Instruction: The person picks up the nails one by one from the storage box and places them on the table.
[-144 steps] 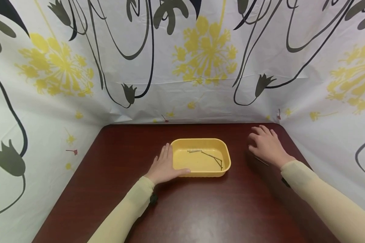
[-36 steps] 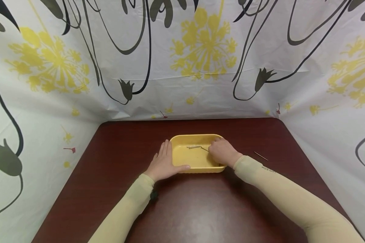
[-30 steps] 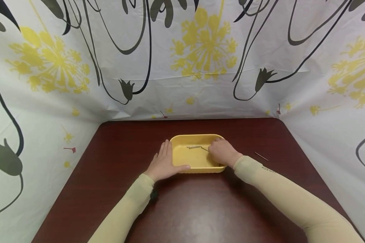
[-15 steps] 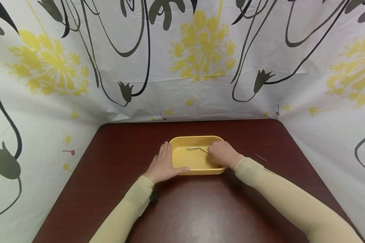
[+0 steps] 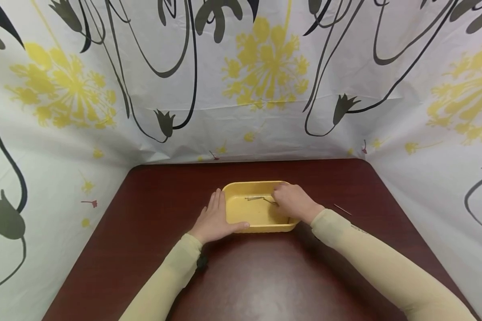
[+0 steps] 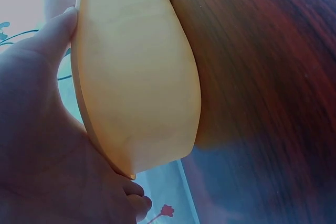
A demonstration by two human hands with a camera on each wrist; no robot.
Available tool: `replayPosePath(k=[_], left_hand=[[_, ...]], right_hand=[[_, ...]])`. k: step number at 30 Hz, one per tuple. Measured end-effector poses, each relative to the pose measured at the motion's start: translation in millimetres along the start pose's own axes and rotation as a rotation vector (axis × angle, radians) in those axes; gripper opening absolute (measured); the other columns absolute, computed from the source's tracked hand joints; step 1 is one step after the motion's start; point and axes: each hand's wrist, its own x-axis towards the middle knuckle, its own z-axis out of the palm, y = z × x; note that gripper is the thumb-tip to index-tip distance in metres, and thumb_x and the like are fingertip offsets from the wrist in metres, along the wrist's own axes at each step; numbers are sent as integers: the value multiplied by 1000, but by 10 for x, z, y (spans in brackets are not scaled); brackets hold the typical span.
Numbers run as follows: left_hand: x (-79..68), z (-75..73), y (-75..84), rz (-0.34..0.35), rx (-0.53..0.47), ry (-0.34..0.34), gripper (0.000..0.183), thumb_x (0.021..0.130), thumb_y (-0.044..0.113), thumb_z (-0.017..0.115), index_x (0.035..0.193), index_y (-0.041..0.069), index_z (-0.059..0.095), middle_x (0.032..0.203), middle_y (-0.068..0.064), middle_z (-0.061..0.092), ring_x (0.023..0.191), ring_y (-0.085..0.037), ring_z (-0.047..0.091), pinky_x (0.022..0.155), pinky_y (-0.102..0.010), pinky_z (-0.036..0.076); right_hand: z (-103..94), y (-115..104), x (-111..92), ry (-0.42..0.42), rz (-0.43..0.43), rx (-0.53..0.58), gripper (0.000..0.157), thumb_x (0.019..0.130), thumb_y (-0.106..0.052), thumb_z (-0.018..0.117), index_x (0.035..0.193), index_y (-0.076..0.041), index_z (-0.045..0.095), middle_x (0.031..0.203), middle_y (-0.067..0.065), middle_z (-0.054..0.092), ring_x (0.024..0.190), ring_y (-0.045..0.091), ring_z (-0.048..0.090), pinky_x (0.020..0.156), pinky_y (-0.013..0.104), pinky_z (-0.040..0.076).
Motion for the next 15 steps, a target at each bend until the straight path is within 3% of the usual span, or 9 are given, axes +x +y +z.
replayPosePath(k=[4,8,11,15], left_hand=[[-8,-3,-2,-8,-12,4,135,72,86,61,161,3,1,168,-12,-2,154,-26,0,117,-57,21],[-19,-4,7,-12,-15,2,136,72,87,60,161,4,2,168,-12,-2,154,-26,0,117,-56,20],[-19,-2,8,-8,-17,-3,135,72,86,61,161,3,1,168,-13,-2,154,-27,0,117,-57,19],[-2,15,-5,1,-22,-7,134,74,84,62,161,3,0,168,-14,-2,154,-28,0,117,-59,19]], right_hand=[[-77,-10,-27,33,8,32,26,75,-9,74,62,-17,53,80,0,53,74,20,52,52,34,46],[-164,27,-81,129,-12,58,18,73,-5,72,65,-15,58,92,2,61,82,21,57,54,33,49],[-218,69,-115,192,-28,58,16,73,-5,69,66,-14,59,108,8,65,96,24,62,54,35,52],[-276,108,-146,215,-26,78,25,76,-7,70,62,-18,53,128,16,62,117,28,60,49,33,49]])
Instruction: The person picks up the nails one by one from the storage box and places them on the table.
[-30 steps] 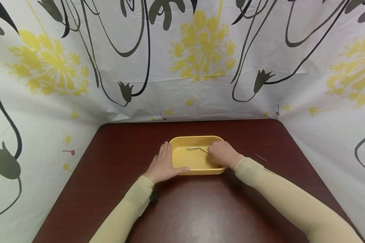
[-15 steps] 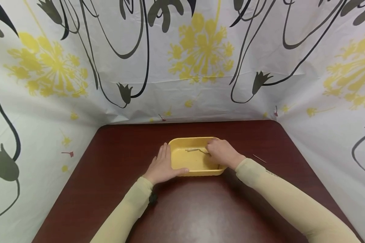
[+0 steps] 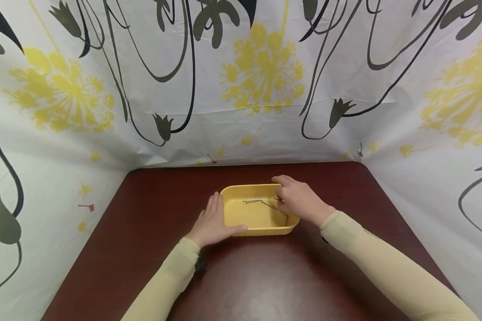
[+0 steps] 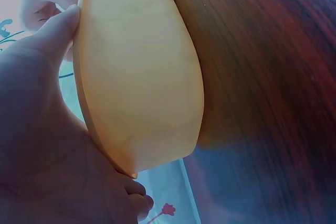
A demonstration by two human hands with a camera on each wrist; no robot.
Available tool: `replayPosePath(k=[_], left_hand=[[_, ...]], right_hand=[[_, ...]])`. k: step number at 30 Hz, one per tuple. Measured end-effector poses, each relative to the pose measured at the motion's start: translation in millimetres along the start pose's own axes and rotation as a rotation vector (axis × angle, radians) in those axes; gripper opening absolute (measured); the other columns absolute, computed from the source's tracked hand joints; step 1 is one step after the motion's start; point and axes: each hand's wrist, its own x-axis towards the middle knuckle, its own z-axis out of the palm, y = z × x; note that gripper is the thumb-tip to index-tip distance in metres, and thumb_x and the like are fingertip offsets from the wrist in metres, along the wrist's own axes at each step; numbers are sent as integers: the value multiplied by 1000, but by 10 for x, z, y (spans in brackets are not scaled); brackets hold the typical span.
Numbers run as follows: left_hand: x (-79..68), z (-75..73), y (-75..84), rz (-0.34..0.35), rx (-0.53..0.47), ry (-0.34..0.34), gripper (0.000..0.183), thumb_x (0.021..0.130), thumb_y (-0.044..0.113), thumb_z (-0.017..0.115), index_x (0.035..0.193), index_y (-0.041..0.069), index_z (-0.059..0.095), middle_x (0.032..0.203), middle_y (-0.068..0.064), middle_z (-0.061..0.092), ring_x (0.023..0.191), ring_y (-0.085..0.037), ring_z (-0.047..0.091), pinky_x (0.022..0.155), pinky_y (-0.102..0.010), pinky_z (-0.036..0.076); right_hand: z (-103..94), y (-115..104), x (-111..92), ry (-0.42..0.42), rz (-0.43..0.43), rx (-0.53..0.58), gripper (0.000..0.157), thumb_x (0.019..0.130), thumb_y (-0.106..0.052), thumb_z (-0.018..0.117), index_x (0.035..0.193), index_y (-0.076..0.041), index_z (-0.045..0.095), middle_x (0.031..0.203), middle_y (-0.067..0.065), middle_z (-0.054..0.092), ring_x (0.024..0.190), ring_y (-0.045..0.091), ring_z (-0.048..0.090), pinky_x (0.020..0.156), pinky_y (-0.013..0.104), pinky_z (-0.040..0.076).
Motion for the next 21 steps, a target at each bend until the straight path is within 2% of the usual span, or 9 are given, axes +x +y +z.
replayPosePath(k=[3,5,9,11,14,21], left_hand=[[4,11,-18,-3,13,-5,136,73,87,59,161,4,-2,168,-13,-3,154,-27,-2,117,-58,19],[1,15,-22,0,14,3,137,72,89,58,161,4,-1,168,-13,-3,154,-27,-1,117,-58,19],[-11,13,-18,3,7,16,137,71,89,59,161,4,1,168,-13,-1,154,-27,1,116,-58,20],[-19,7,-12,0,5,14,136,72,87,61,161,4,1,168,-13,-1,154,-27,1,117,-58,20],[-33,-2,-5,-2,4,11,135,73,85,62,161,4,1,168,-12,-2,154,-26,0,117,-58,19],[-25,24,-28,1,4,15,136,71,88,59,162,6,0,169,-12,-1,154,-25,0,117,-57,19]], right_hand=[[-37,1,2,-7,-1,21,30,76,-9,73,60,-20,50,134,18,59,124,30,56,49,32,47],[-63,-3,1,-5,-10,26,29,76,-8,74,60,-19,51,136,19,58,127,33,54,54,35,52],[-111,-6,-8,13,-28,10,23,72,-6,72,60,-17,56,135,20,59,129,38,53,79,43,57],[-132,-2,-14,17,-34,2,21,72,-6,72,60,-16,58,135,21,58,129,40,52,94,47,52],[-160,12,-30,11,-33,0,20,72,-8,73,61,-16,59,136,22,57,130,42,51,106,50,42],[-241,50,-100,-31,27,11,22,75,-9,75,64,-19,58,142,21,53,137,43,42,109,62,33]])
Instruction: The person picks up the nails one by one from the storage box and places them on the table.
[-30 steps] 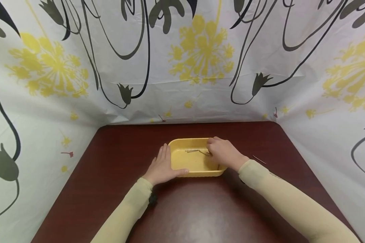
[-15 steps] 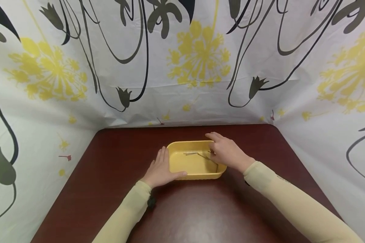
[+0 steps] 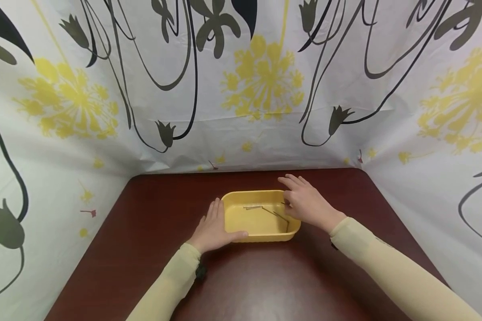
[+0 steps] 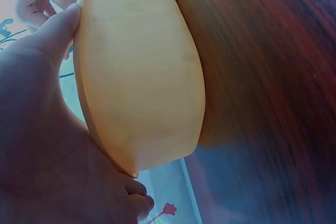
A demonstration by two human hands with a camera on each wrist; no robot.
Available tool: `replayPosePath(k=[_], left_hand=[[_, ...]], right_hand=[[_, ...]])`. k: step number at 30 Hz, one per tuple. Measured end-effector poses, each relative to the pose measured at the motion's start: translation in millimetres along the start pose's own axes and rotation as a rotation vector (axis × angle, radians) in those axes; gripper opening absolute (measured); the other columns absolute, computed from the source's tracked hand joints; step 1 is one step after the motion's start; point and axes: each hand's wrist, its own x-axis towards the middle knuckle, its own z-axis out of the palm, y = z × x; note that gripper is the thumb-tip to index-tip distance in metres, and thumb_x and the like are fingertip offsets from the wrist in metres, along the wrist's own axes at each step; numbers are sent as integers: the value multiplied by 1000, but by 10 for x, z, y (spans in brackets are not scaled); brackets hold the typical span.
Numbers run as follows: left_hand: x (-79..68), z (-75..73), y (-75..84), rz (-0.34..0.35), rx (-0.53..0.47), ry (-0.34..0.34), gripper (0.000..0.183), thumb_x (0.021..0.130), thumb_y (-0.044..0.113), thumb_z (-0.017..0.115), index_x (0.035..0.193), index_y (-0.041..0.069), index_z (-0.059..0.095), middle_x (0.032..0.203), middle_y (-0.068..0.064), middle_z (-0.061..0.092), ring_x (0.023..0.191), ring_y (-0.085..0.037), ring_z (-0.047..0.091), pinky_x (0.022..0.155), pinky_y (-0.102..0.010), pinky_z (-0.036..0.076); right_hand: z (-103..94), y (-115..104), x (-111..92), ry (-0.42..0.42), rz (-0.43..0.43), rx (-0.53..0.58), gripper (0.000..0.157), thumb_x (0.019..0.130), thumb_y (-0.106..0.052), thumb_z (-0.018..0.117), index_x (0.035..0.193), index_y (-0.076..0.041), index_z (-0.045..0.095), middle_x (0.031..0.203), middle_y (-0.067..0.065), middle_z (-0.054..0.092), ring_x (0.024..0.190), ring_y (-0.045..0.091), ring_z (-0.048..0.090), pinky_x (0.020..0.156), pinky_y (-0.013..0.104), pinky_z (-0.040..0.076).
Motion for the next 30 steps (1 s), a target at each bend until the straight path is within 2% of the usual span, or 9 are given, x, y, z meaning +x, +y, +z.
replayPosePath(k=[8,16,20,30], left_hand=[[-35,1,19,-7,11,-5,136,71,89,58,162,6,1,168,-12,-1,154,-26,0,117,-59,18],[-42,-9,20,2,11,20,138,68,90,60,161,3,7,168,-15,2,154,-30,-1,116,-64,12],[-26,-1,15,-5,13,23,140,66,92,59,162,5,6,168,-14,1,154,-28,-4,116,-63,9],[-27,-6,41,-6,-5,16,137,70,88,62,162,4,5,168,-15,0,154,-30,-1,115,-66,9]], right_hand=[[-30,113,-91,-5,32,4,26,71,-9,74,61,-22,55,142,19,54,139,45,39,107,70,27],[-56,238,-196,-34,76,9,27,74,-12,77,61,-24,58,143,18,53,141,45,36,107,73,25],[-60,306,-264,-52,97,2,26,74,-15,80,62,-26,59,143,18,53,141,45,34,106,74,24],[-81,467,-418,-111,145,-12,28,71,-16,82,61,-26,59,144,20,52,142,48,32,105,76,22]])
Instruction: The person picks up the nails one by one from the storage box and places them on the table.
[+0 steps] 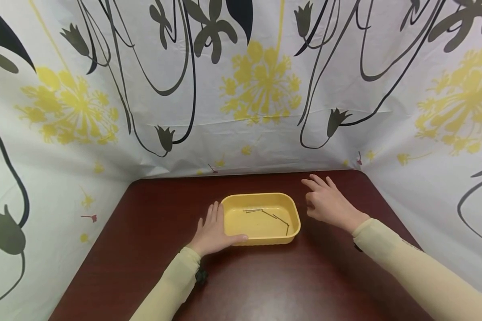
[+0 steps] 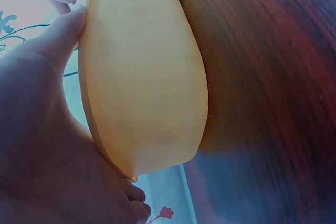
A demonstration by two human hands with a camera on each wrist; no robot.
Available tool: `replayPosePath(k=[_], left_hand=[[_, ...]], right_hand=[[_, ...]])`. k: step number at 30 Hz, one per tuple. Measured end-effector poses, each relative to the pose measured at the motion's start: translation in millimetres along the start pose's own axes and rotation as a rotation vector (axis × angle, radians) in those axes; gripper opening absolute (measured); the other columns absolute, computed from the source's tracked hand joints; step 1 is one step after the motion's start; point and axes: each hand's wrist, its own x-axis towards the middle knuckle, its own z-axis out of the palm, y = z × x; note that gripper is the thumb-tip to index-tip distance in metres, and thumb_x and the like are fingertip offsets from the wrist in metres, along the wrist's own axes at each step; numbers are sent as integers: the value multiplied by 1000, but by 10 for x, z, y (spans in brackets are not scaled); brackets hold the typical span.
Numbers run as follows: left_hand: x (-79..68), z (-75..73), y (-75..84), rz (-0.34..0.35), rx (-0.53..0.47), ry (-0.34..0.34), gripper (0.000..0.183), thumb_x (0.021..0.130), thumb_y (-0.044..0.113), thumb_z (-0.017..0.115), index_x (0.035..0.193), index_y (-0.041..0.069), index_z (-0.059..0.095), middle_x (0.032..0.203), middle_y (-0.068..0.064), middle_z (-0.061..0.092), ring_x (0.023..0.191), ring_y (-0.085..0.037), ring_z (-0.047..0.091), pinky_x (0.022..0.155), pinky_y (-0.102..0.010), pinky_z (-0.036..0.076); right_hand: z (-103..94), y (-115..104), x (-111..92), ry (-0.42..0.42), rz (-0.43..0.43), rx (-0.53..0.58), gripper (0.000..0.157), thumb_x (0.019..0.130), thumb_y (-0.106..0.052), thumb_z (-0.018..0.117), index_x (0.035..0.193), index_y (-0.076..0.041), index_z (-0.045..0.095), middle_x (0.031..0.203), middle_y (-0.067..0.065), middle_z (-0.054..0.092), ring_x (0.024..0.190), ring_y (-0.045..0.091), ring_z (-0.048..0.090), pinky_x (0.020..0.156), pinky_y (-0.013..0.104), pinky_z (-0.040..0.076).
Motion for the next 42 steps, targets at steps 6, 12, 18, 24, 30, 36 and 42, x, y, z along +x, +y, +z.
replayPosePath(k=[6,12,18,24,30,36,42], left_hand=[[-6,-1,5,-1,-1,5,138,69,89,61,162,4,4,168,-11,-2,154,-30,0,116,-65,10],[2,10,-6,-21,7,-19,139,68,91,59,162,8,-1,168,-7,-7,154,-26,-4,117,-63,9],[5,13,-9,-19,4,-22,138,69,90,60,162,7,0,168,-9,-5,154,-26,-4,117,-63,10],[6,21,-13,-26,7,-17,138,69,91,58,162,8,0,169,-10,-3,154,-26,-3,117,-62,11],[9,29,-17,-22,-3,-9,136,70,88,62,162,7,2,169,-10,-2,154,-27,-3,116,-64,12],[5,23,-9,-23,-8,-13,136,71,87,62,162,7,0,169,-9,-3,154,-27,-3,116,-63,12],[10,21,-2,-20,-13,-12,135,72,86,63,162,8,0,168,-8,-4,154,-26,-3,116,-62,14]], right_hand=[[30,124,-81,-22,17,-5,29,72,-15,81,60,-26,57,143,21,52,142,48,31,105,76,21],[83,249,-150,-52,42,-12,29,74,-14,79,59,-26,57,142,22,53,141,49,32,104,77,20],[143,363,-210,-67,62,-18,28,74,-14,79,59,-25,58,140,23,54,139,50,33,103,78,21],[228,484,-264,-98,85,-1,28,74,-15,81,60,-25,59,140,24,54,139,51,33,101,80,21],[325,627,-329,-141,116,25,32,77,-15,80,58,-26,56,142,25,52,139,52,32,100,80,21],[412,721,-368,-168,139,59,30,80,-17,80,60,-26,59,138,26,54,135,49,36,97,81,24],[483,760,-392,-209,179,100,31,82,-19,81,60,-26,60,135,26,57,134,47,40,96,82,22]])
